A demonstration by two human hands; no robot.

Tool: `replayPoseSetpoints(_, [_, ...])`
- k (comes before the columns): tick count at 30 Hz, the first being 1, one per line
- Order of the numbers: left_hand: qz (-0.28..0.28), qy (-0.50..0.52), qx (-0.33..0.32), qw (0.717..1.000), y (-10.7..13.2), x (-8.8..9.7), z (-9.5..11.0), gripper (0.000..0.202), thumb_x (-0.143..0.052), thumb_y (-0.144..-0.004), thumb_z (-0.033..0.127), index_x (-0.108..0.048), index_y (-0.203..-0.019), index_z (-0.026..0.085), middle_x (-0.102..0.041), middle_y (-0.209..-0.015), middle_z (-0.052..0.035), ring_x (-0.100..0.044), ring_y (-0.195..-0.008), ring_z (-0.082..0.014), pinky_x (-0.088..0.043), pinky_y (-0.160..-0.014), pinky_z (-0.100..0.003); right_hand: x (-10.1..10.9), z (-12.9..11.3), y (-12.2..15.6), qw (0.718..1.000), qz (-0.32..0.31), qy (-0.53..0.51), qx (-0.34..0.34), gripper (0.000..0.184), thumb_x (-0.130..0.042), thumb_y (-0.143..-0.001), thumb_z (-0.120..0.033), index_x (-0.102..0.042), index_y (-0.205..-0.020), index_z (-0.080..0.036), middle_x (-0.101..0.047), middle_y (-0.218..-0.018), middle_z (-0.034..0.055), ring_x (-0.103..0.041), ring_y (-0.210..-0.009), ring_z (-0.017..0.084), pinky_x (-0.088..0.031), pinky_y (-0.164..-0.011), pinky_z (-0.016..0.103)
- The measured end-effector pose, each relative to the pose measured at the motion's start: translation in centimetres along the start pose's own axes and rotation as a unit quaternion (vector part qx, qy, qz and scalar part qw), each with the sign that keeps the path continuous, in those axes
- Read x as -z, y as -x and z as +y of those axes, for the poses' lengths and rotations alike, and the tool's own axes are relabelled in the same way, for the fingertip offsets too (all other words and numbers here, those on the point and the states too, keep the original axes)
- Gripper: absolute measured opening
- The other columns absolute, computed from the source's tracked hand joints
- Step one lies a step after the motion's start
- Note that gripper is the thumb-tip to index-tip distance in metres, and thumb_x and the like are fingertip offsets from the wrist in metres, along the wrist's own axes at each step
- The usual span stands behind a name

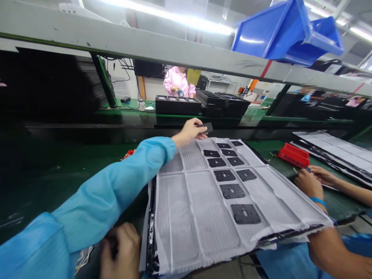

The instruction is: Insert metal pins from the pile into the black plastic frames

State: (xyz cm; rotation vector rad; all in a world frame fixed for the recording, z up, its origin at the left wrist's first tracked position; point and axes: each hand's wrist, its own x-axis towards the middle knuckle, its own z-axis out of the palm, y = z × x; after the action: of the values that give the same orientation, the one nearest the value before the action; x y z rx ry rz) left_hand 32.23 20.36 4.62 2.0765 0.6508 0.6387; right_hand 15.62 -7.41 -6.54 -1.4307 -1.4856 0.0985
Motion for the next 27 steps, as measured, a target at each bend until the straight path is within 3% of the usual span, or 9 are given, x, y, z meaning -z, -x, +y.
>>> replayPoseSetpoints(2, [0.025, 0.042, 0.021, 0.999, 1.7, 3.3, 0.0, 0.035, -0.068, -0.103, 0.034, -0.064, -0.132, 0.016, -0.070, -0.127, -0.0104, -0.073, -0.105, -0.0243, -0.064, -0.088, -0.044, -6.3, 0.5, -0.1, 0.998, 0.012, -0.047, -0.027, 0.025, -0.066, -0.103, -0.038, -0.068, -0.118, -0.018, -0.073, -0.113, 0.0049, -0.072, -0.090, 0.015, -0.063, -0.079, 0.033])
replayPoseSetpoints(4, [0.061, 0.061, 0.043, 0.995, 4.6, 7.6, -0.7, 0.027, -0.068, -0.103, 0.031, -0.067, -0.124, 0.015, -0.073, -0.114, -0.0075, -0.073, -0.089, -0.0191, -0.065, -0.076, -0.035, -9.7, 1.1, -0.3, 0.994, 0.024, -0.095, -0.055, 0.027, -0.056, -0.107, -0.031, -0.068, -0.086, -0.018, -0.068, -0.075, -0.0008, -0.067, -0.065, 0.012, -0.054, -0.056, 0.022])
replayPoseSetpoints(7, [0.126, 0.056, 0.082, 0.987, 12.1, 14.0, -2.2, 0.007, -0.071, -0.100, 0.018, -0.070, -0.102, 0.012, -0.070, -0.072, -0.0001, -0.057, -0.049, -0.0077, -0.045, -0.046, -0.017, -9.8, 1.1, 0.0, 0.980, 0.025, -0.179, -0.081, 0.022, -0.058, -0.102, -0.024, -0.069, -0.083, -0.020, -0.070, -0.076, 0.0005, -0.071, -0.071, 0.014, -0.055, -0.062, 0.022])
replayPoseSetpoints(10, [0.184, 0.027, 0.137, 0.973, 22.1, 17.0, -3.3, 0.005, -0.075, -0.092, 0.011, -0.071, -0.093, 0.014, -0.057, -0.045, 0.0061, -0.042, -0.035, -0.0050, -0.028, -0.038, -0.015, -7.9, 1.1, -0.1, 0.957, 0.027, -0.267, -0.108, 0.011, -0.065, -0.097, -0.018, -0.068, -0.087, -0.022, -0.069, -0.079, -0.0004, -0.069, -0.074, 0.012, -0.056, -0.068, 0.020])
replayPoseSetpoints(12, [0.205, 0.019, 0.186, 0.961, 28.7, 16.3, -4.0, 0.005, -0.075, -0.090, 0.014, -0.071, -0.094, 0.014, -0.058, -0.045, 0.0063, -0.044, -0.036, -0.0060, -0.029, -0.038, -0.015, -7.1, 1.1, -0.2, 0.940, 0.031, -0.314, -0.130, 0.008, -0.065, -0.098, -0.020, -0.066, -0.091, -0.023, -0.072, -0.100, 0.0046, -0.073, -0.096, 0.015, -0.059, -0.084, 0.024])
replayPoseSetpoints(14, [0.204, 0.030, 0.236, 0.949, 34.1, 14.3, -4.7, 0.007, -0.069, -0.092, 0.019, -0.070, -0.096, 0.013, -0.059, -0.048, 0.0053, -0.047, -0.038, -0.0074, -0.033, -0.038, -0.016, -6.9, 1.2, -0.3, 0.927, 0.011, -0.340, -0.161, 0.008, -0.067, -0.097, -0.022, -0.067, -0.090, -0.024, -0.069, -0.122, 0.0076, -0.070, -0.115, 0.017, -0.056, -0.099, 0.030])
replayPoseSetpoints(17, [0.167, 0.075, 0.295, 0.938, 39.2, 10.7, -5.7, 0.020, -0.062, -0.095, 0.029, -0.069, -0.102, 0.010, -0.059, -0.051, 0.0048, -0.047, -0.039, -0.0081, -0.036, -0.038, -0.017, -6.8, 1.3, -0.1, 0.911, -0.075, -0.339, -0.222, 0.009, -0.070, -0.095, -0.029, -0.069, -0.087, -0.026, -0.066, -0.131, 0.0068, -0.065, -0.128, 0.022, -0.046, -0.112, 0.040])
replayPoseSetpoints(21, [0.115, 0.148, 0.330, 0.925, 41.2, 7.6, -5.7, 0.029, -0.059, -0.099, 0.035, -0.070, -0.108, 0.009, -0.057, -0.055, 0.0052, -0.043, -0.041, -0.0063, -0.036, -0.040, -0.017, -5.9, 1.7, 0.2, 0.876, -0.178, -0.340, -0.291, 0.015, -0.071, -0.093, -0.035, -0.069, -0.081, -0.026, -0.068, -0.127, 0.0049, -0.063, -0.128, 0.024, -0.045, -0.111, 0.039])
replayPoseSetpoints(27, [0.049, 0.240, 0.339, 0.908, 40.6, 7.6, -4.6, 0.023, -0.062, -0.099, 0.028, -0.072, -0.112, 0.011, -0.056, -0.057, 0.0060, -0.046, -0.044, -0.0059, -0.038, -0.040, -0.014, -4.1, 1.8, 0.2, 0.849, -0.235, -0.357, -0.310, 0.014, -0.072, -0.094, -0.037, -0.071, -0.083, -0.028, -0.068, -0.120, 0.0012, -0.066, -0.113, 0.016, -0.050, -0.093, 0.025])
